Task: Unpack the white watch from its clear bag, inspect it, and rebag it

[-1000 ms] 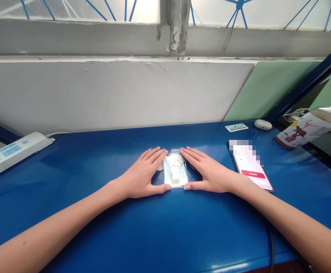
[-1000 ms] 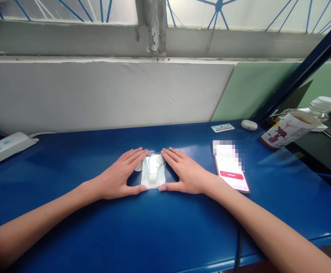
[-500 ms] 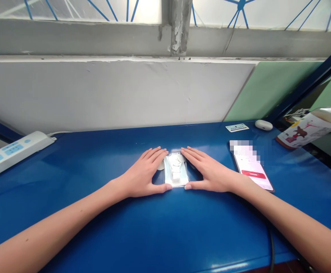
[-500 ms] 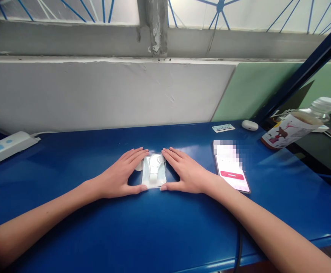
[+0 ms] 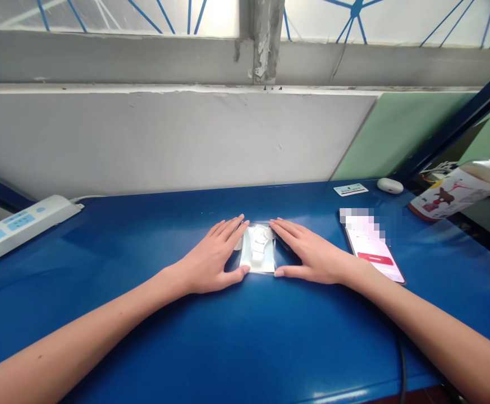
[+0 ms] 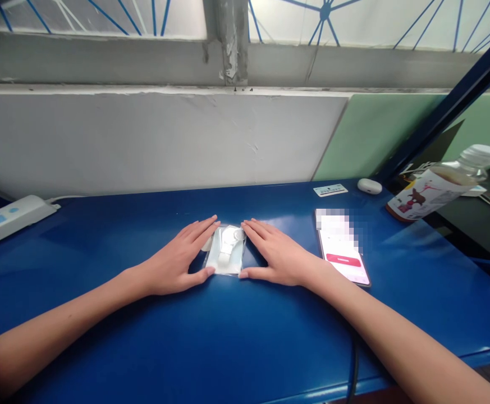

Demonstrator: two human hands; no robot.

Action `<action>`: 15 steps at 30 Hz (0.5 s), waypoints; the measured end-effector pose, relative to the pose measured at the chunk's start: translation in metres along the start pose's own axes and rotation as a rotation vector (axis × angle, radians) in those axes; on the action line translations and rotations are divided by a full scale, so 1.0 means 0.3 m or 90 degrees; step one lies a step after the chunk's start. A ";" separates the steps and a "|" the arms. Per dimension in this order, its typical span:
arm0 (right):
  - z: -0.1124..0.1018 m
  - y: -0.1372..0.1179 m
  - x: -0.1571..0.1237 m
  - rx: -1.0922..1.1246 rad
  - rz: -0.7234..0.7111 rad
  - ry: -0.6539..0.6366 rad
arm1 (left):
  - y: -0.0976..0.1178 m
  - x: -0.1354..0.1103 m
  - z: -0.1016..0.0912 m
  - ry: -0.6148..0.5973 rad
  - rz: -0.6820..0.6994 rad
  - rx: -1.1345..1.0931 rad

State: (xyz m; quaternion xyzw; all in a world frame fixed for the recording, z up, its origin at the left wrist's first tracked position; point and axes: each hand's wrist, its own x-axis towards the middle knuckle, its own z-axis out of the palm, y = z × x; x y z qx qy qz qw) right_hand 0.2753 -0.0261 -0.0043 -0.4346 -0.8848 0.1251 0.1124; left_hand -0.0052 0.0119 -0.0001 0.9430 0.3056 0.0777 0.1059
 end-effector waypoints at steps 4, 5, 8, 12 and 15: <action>-0.007 -0.004 0.005 -0.019 -0.010 0.093 | 0.003 -0.002 0.000 0.021 -0.025 -0.021; -0.009 -0.005 0.006 -0.024 -0.006 0.114 | 0.004 -0.002 0.002 0.032 -0.042 -0.032; -0.013 -0.011 0.009 -0.035 0.001 0.151 | 0.005 0.000 0.008 0.080 -0.085 -0.059; -0.016 -0.019 0.004 -0.013 -0.052 0.132 | 0.004 0.005 0.014 0.107 -0.057 -0.053; -0.021 -0.021 -0.001 -0.008 -0.076 0.145 | 0.001 0.006 0.015 0.099 -0.033 -0.041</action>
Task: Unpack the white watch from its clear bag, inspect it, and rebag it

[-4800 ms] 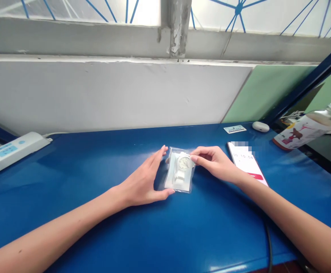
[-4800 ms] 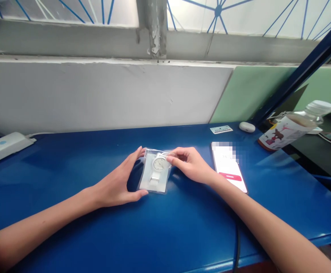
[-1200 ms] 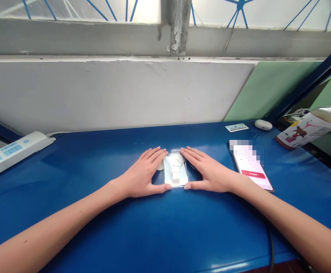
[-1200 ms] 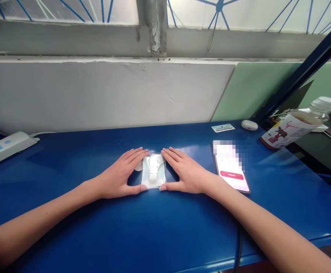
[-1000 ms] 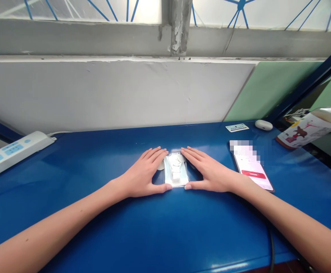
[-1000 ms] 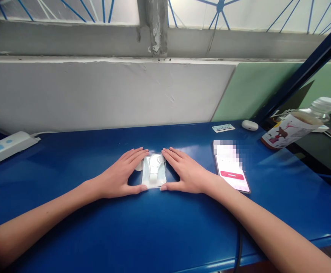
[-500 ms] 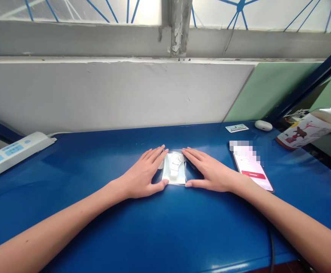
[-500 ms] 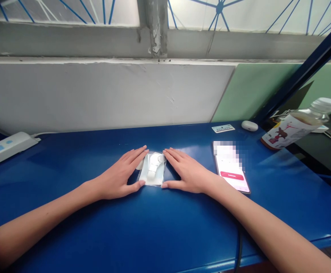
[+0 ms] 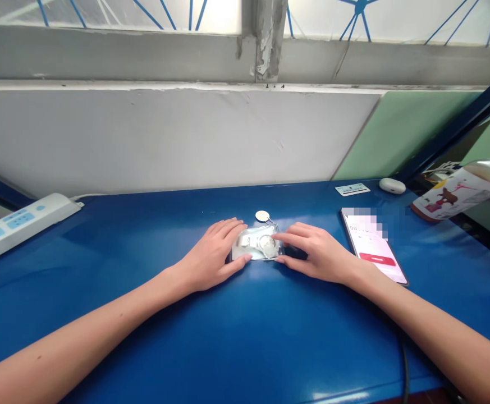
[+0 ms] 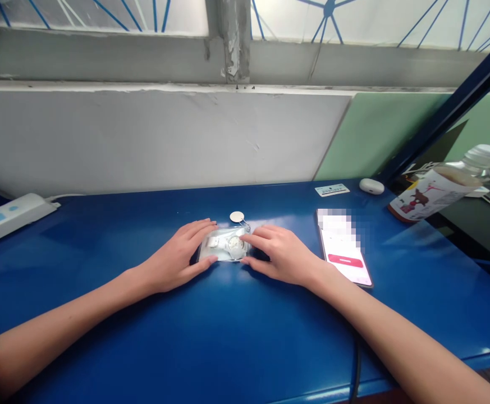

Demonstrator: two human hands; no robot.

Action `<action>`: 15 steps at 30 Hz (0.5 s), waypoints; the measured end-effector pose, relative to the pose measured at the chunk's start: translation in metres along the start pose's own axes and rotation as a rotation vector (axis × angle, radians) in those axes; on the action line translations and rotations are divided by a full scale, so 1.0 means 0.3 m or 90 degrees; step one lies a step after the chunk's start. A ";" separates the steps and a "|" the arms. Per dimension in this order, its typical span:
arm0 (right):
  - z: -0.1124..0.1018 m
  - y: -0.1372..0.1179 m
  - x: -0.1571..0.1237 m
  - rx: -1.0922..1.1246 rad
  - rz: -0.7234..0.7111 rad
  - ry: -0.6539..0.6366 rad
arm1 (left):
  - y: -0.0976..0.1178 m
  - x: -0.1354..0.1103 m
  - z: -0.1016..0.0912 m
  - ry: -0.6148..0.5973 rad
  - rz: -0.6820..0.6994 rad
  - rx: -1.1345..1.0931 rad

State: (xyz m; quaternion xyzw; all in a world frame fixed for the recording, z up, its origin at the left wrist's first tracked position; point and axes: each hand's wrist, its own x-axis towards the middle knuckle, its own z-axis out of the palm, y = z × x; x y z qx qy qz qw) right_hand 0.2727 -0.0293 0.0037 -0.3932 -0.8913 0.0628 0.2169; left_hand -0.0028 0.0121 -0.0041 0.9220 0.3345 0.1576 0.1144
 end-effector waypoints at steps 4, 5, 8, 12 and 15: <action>-0.006 0.007 0.000 -0.020 0.018 -0.002 | -0.002 -0.001 0.000 -0.003 0.000 -0.001; -0.005 0.010 0.000 -0.021 0.023 -0.022 | -0.002 -0.001 0.000 -0.004 -0.002 -0.003; -0.003 0.020 0.000 -0.010 0.035 -0.077 | -0.001 0.002 -0.002 -0.004 -0.003 -0.005; -0.008 0.025 -0.002 -0.003 0.048 -0.103 | 0.002 0.003 -0.007 -0.017 0.004 0.004; -0.014 0.023 0.000 -0.011 0.043 -0.101 | 0.001 0.000 -0.010 -0.024 0.010 0.012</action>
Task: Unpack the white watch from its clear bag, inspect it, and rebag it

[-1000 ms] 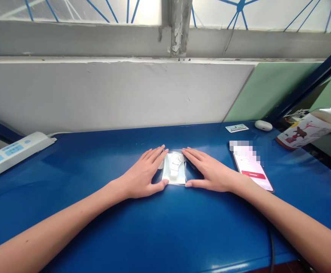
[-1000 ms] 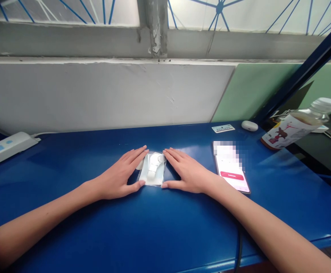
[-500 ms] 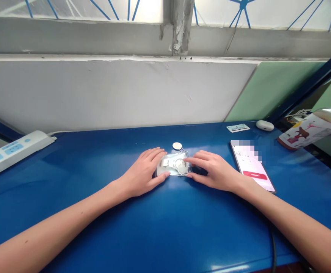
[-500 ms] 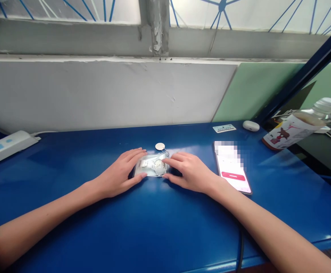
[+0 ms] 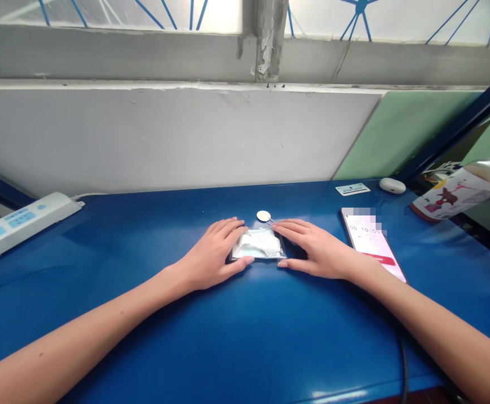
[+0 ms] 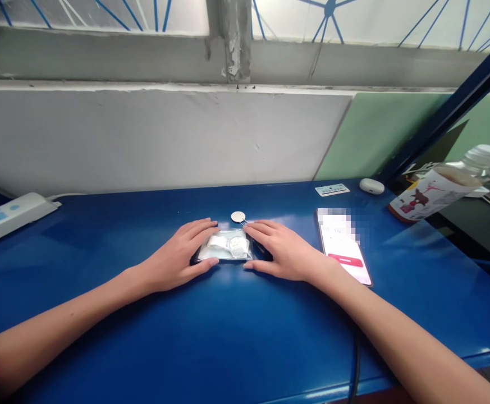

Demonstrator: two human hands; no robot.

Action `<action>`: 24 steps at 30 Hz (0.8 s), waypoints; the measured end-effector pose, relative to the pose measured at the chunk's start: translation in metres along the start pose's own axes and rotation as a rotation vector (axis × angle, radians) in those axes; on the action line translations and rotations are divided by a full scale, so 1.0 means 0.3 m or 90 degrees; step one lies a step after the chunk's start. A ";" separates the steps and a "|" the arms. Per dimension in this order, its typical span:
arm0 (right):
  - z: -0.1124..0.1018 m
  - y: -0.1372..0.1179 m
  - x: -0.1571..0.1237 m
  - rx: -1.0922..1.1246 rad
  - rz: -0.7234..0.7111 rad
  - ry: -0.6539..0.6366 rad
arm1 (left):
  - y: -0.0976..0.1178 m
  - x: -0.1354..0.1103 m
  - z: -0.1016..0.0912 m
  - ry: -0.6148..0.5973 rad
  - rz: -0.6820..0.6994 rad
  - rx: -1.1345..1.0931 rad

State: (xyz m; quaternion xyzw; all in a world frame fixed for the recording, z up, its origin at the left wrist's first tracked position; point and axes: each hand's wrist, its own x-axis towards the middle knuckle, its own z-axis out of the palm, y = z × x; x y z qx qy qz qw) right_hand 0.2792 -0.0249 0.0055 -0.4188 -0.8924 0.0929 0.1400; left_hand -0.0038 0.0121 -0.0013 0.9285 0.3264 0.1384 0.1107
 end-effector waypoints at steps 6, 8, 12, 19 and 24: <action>-0.004 -0.007 0.004 -0.014 -0.027 0.051 | -0.006 -0.002 -0.003 0.005 0.022 -0.014; -0.004 -0.011 0.003 0.007 -0.010 0.099 | -0.005 0.000 -0.001 0.008 0.025 -0.019; -0.010 -0.027 -0.002 0.109 0.059 0.193 | -0.002 0.004 0.002 0.014 0.018 -0.026; 0.002 -0.032 0.006 0.232 0.124 0.216 | 0.002 -0.009 -0.002 0.018 -0.017 -0.057; 0.022 -0.022 0.009 0.227 0.111 0.188 | 0.001 -0.019 -0.003 0.027 -0.009 -0.094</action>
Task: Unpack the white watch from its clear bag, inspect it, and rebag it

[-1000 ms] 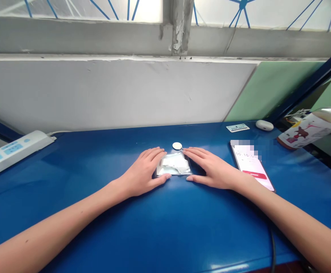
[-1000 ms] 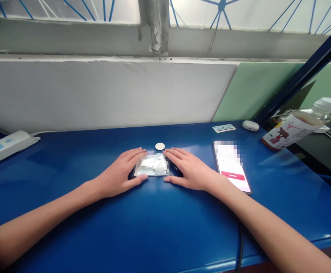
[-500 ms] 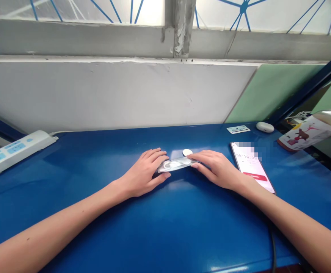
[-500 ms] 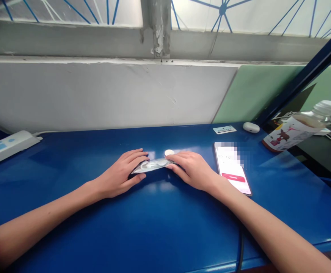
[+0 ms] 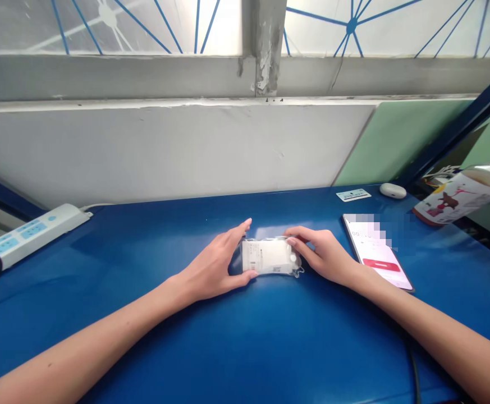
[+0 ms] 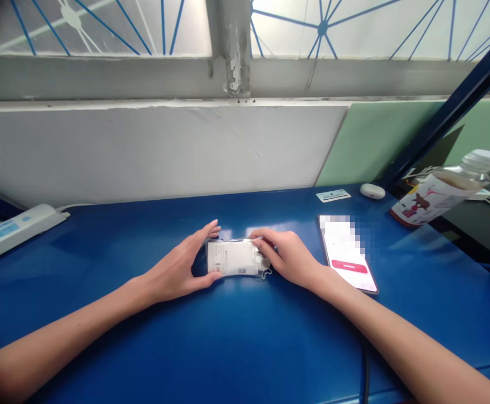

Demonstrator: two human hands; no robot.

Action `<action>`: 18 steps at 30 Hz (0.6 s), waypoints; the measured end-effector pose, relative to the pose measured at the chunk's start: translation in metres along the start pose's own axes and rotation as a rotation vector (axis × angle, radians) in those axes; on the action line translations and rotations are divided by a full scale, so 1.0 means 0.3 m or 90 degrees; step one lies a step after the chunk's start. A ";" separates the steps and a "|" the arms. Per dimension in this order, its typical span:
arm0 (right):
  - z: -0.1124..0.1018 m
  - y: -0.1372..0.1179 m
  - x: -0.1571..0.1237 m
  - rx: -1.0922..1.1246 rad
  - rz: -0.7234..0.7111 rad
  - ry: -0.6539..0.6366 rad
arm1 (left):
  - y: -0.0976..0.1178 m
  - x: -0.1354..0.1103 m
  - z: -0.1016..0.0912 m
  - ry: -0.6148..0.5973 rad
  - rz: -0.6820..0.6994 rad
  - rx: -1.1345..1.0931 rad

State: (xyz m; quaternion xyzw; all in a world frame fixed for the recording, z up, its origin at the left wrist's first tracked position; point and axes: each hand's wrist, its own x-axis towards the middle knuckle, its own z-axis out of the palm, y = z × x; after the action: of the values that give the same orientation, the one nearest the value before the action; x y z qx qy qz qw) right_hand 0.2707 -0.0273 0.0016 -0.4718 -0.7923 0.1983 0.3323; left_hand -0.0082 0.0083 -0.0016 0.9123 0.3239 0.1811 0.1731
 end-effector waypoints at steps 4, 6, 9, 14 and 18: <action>0.004 0.001 -0.003 -0.069 -0.024 -0.036 | 0.001 0.004 -0.002 -0.001 0.025 0.010; 0.000 0.002 -0.004 -0.121 -0.043 -0.064 | 0.003 0.008 -0.003 -0.003 0.015 0.012; -0.013 0.006 -0.005 -0.191 -0.076 -0.117 | 0.003 0.013 -0.002 -0.018 -0.003 0.037; -0.029 0.023 -0.006 -0.224 -0.084 -0.188 | -0.001 0.013 0.002 -0.030 -0.023 0.071; -0.030 0.033 -0.007 -0.221 -0.065 -0.209 | -0.004 0.017 0.001 -0.045 -0.026 0.075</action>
State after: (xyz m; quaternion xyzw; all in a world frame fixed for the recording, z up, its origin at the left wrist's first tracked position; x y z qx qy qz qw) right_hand 0.2840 -0.0245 0.0010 -0.4427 -0.8806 0.1164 0.1223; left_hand -0.0052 0.0124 -0.0012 0.9199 0.3466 0.1259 0.1337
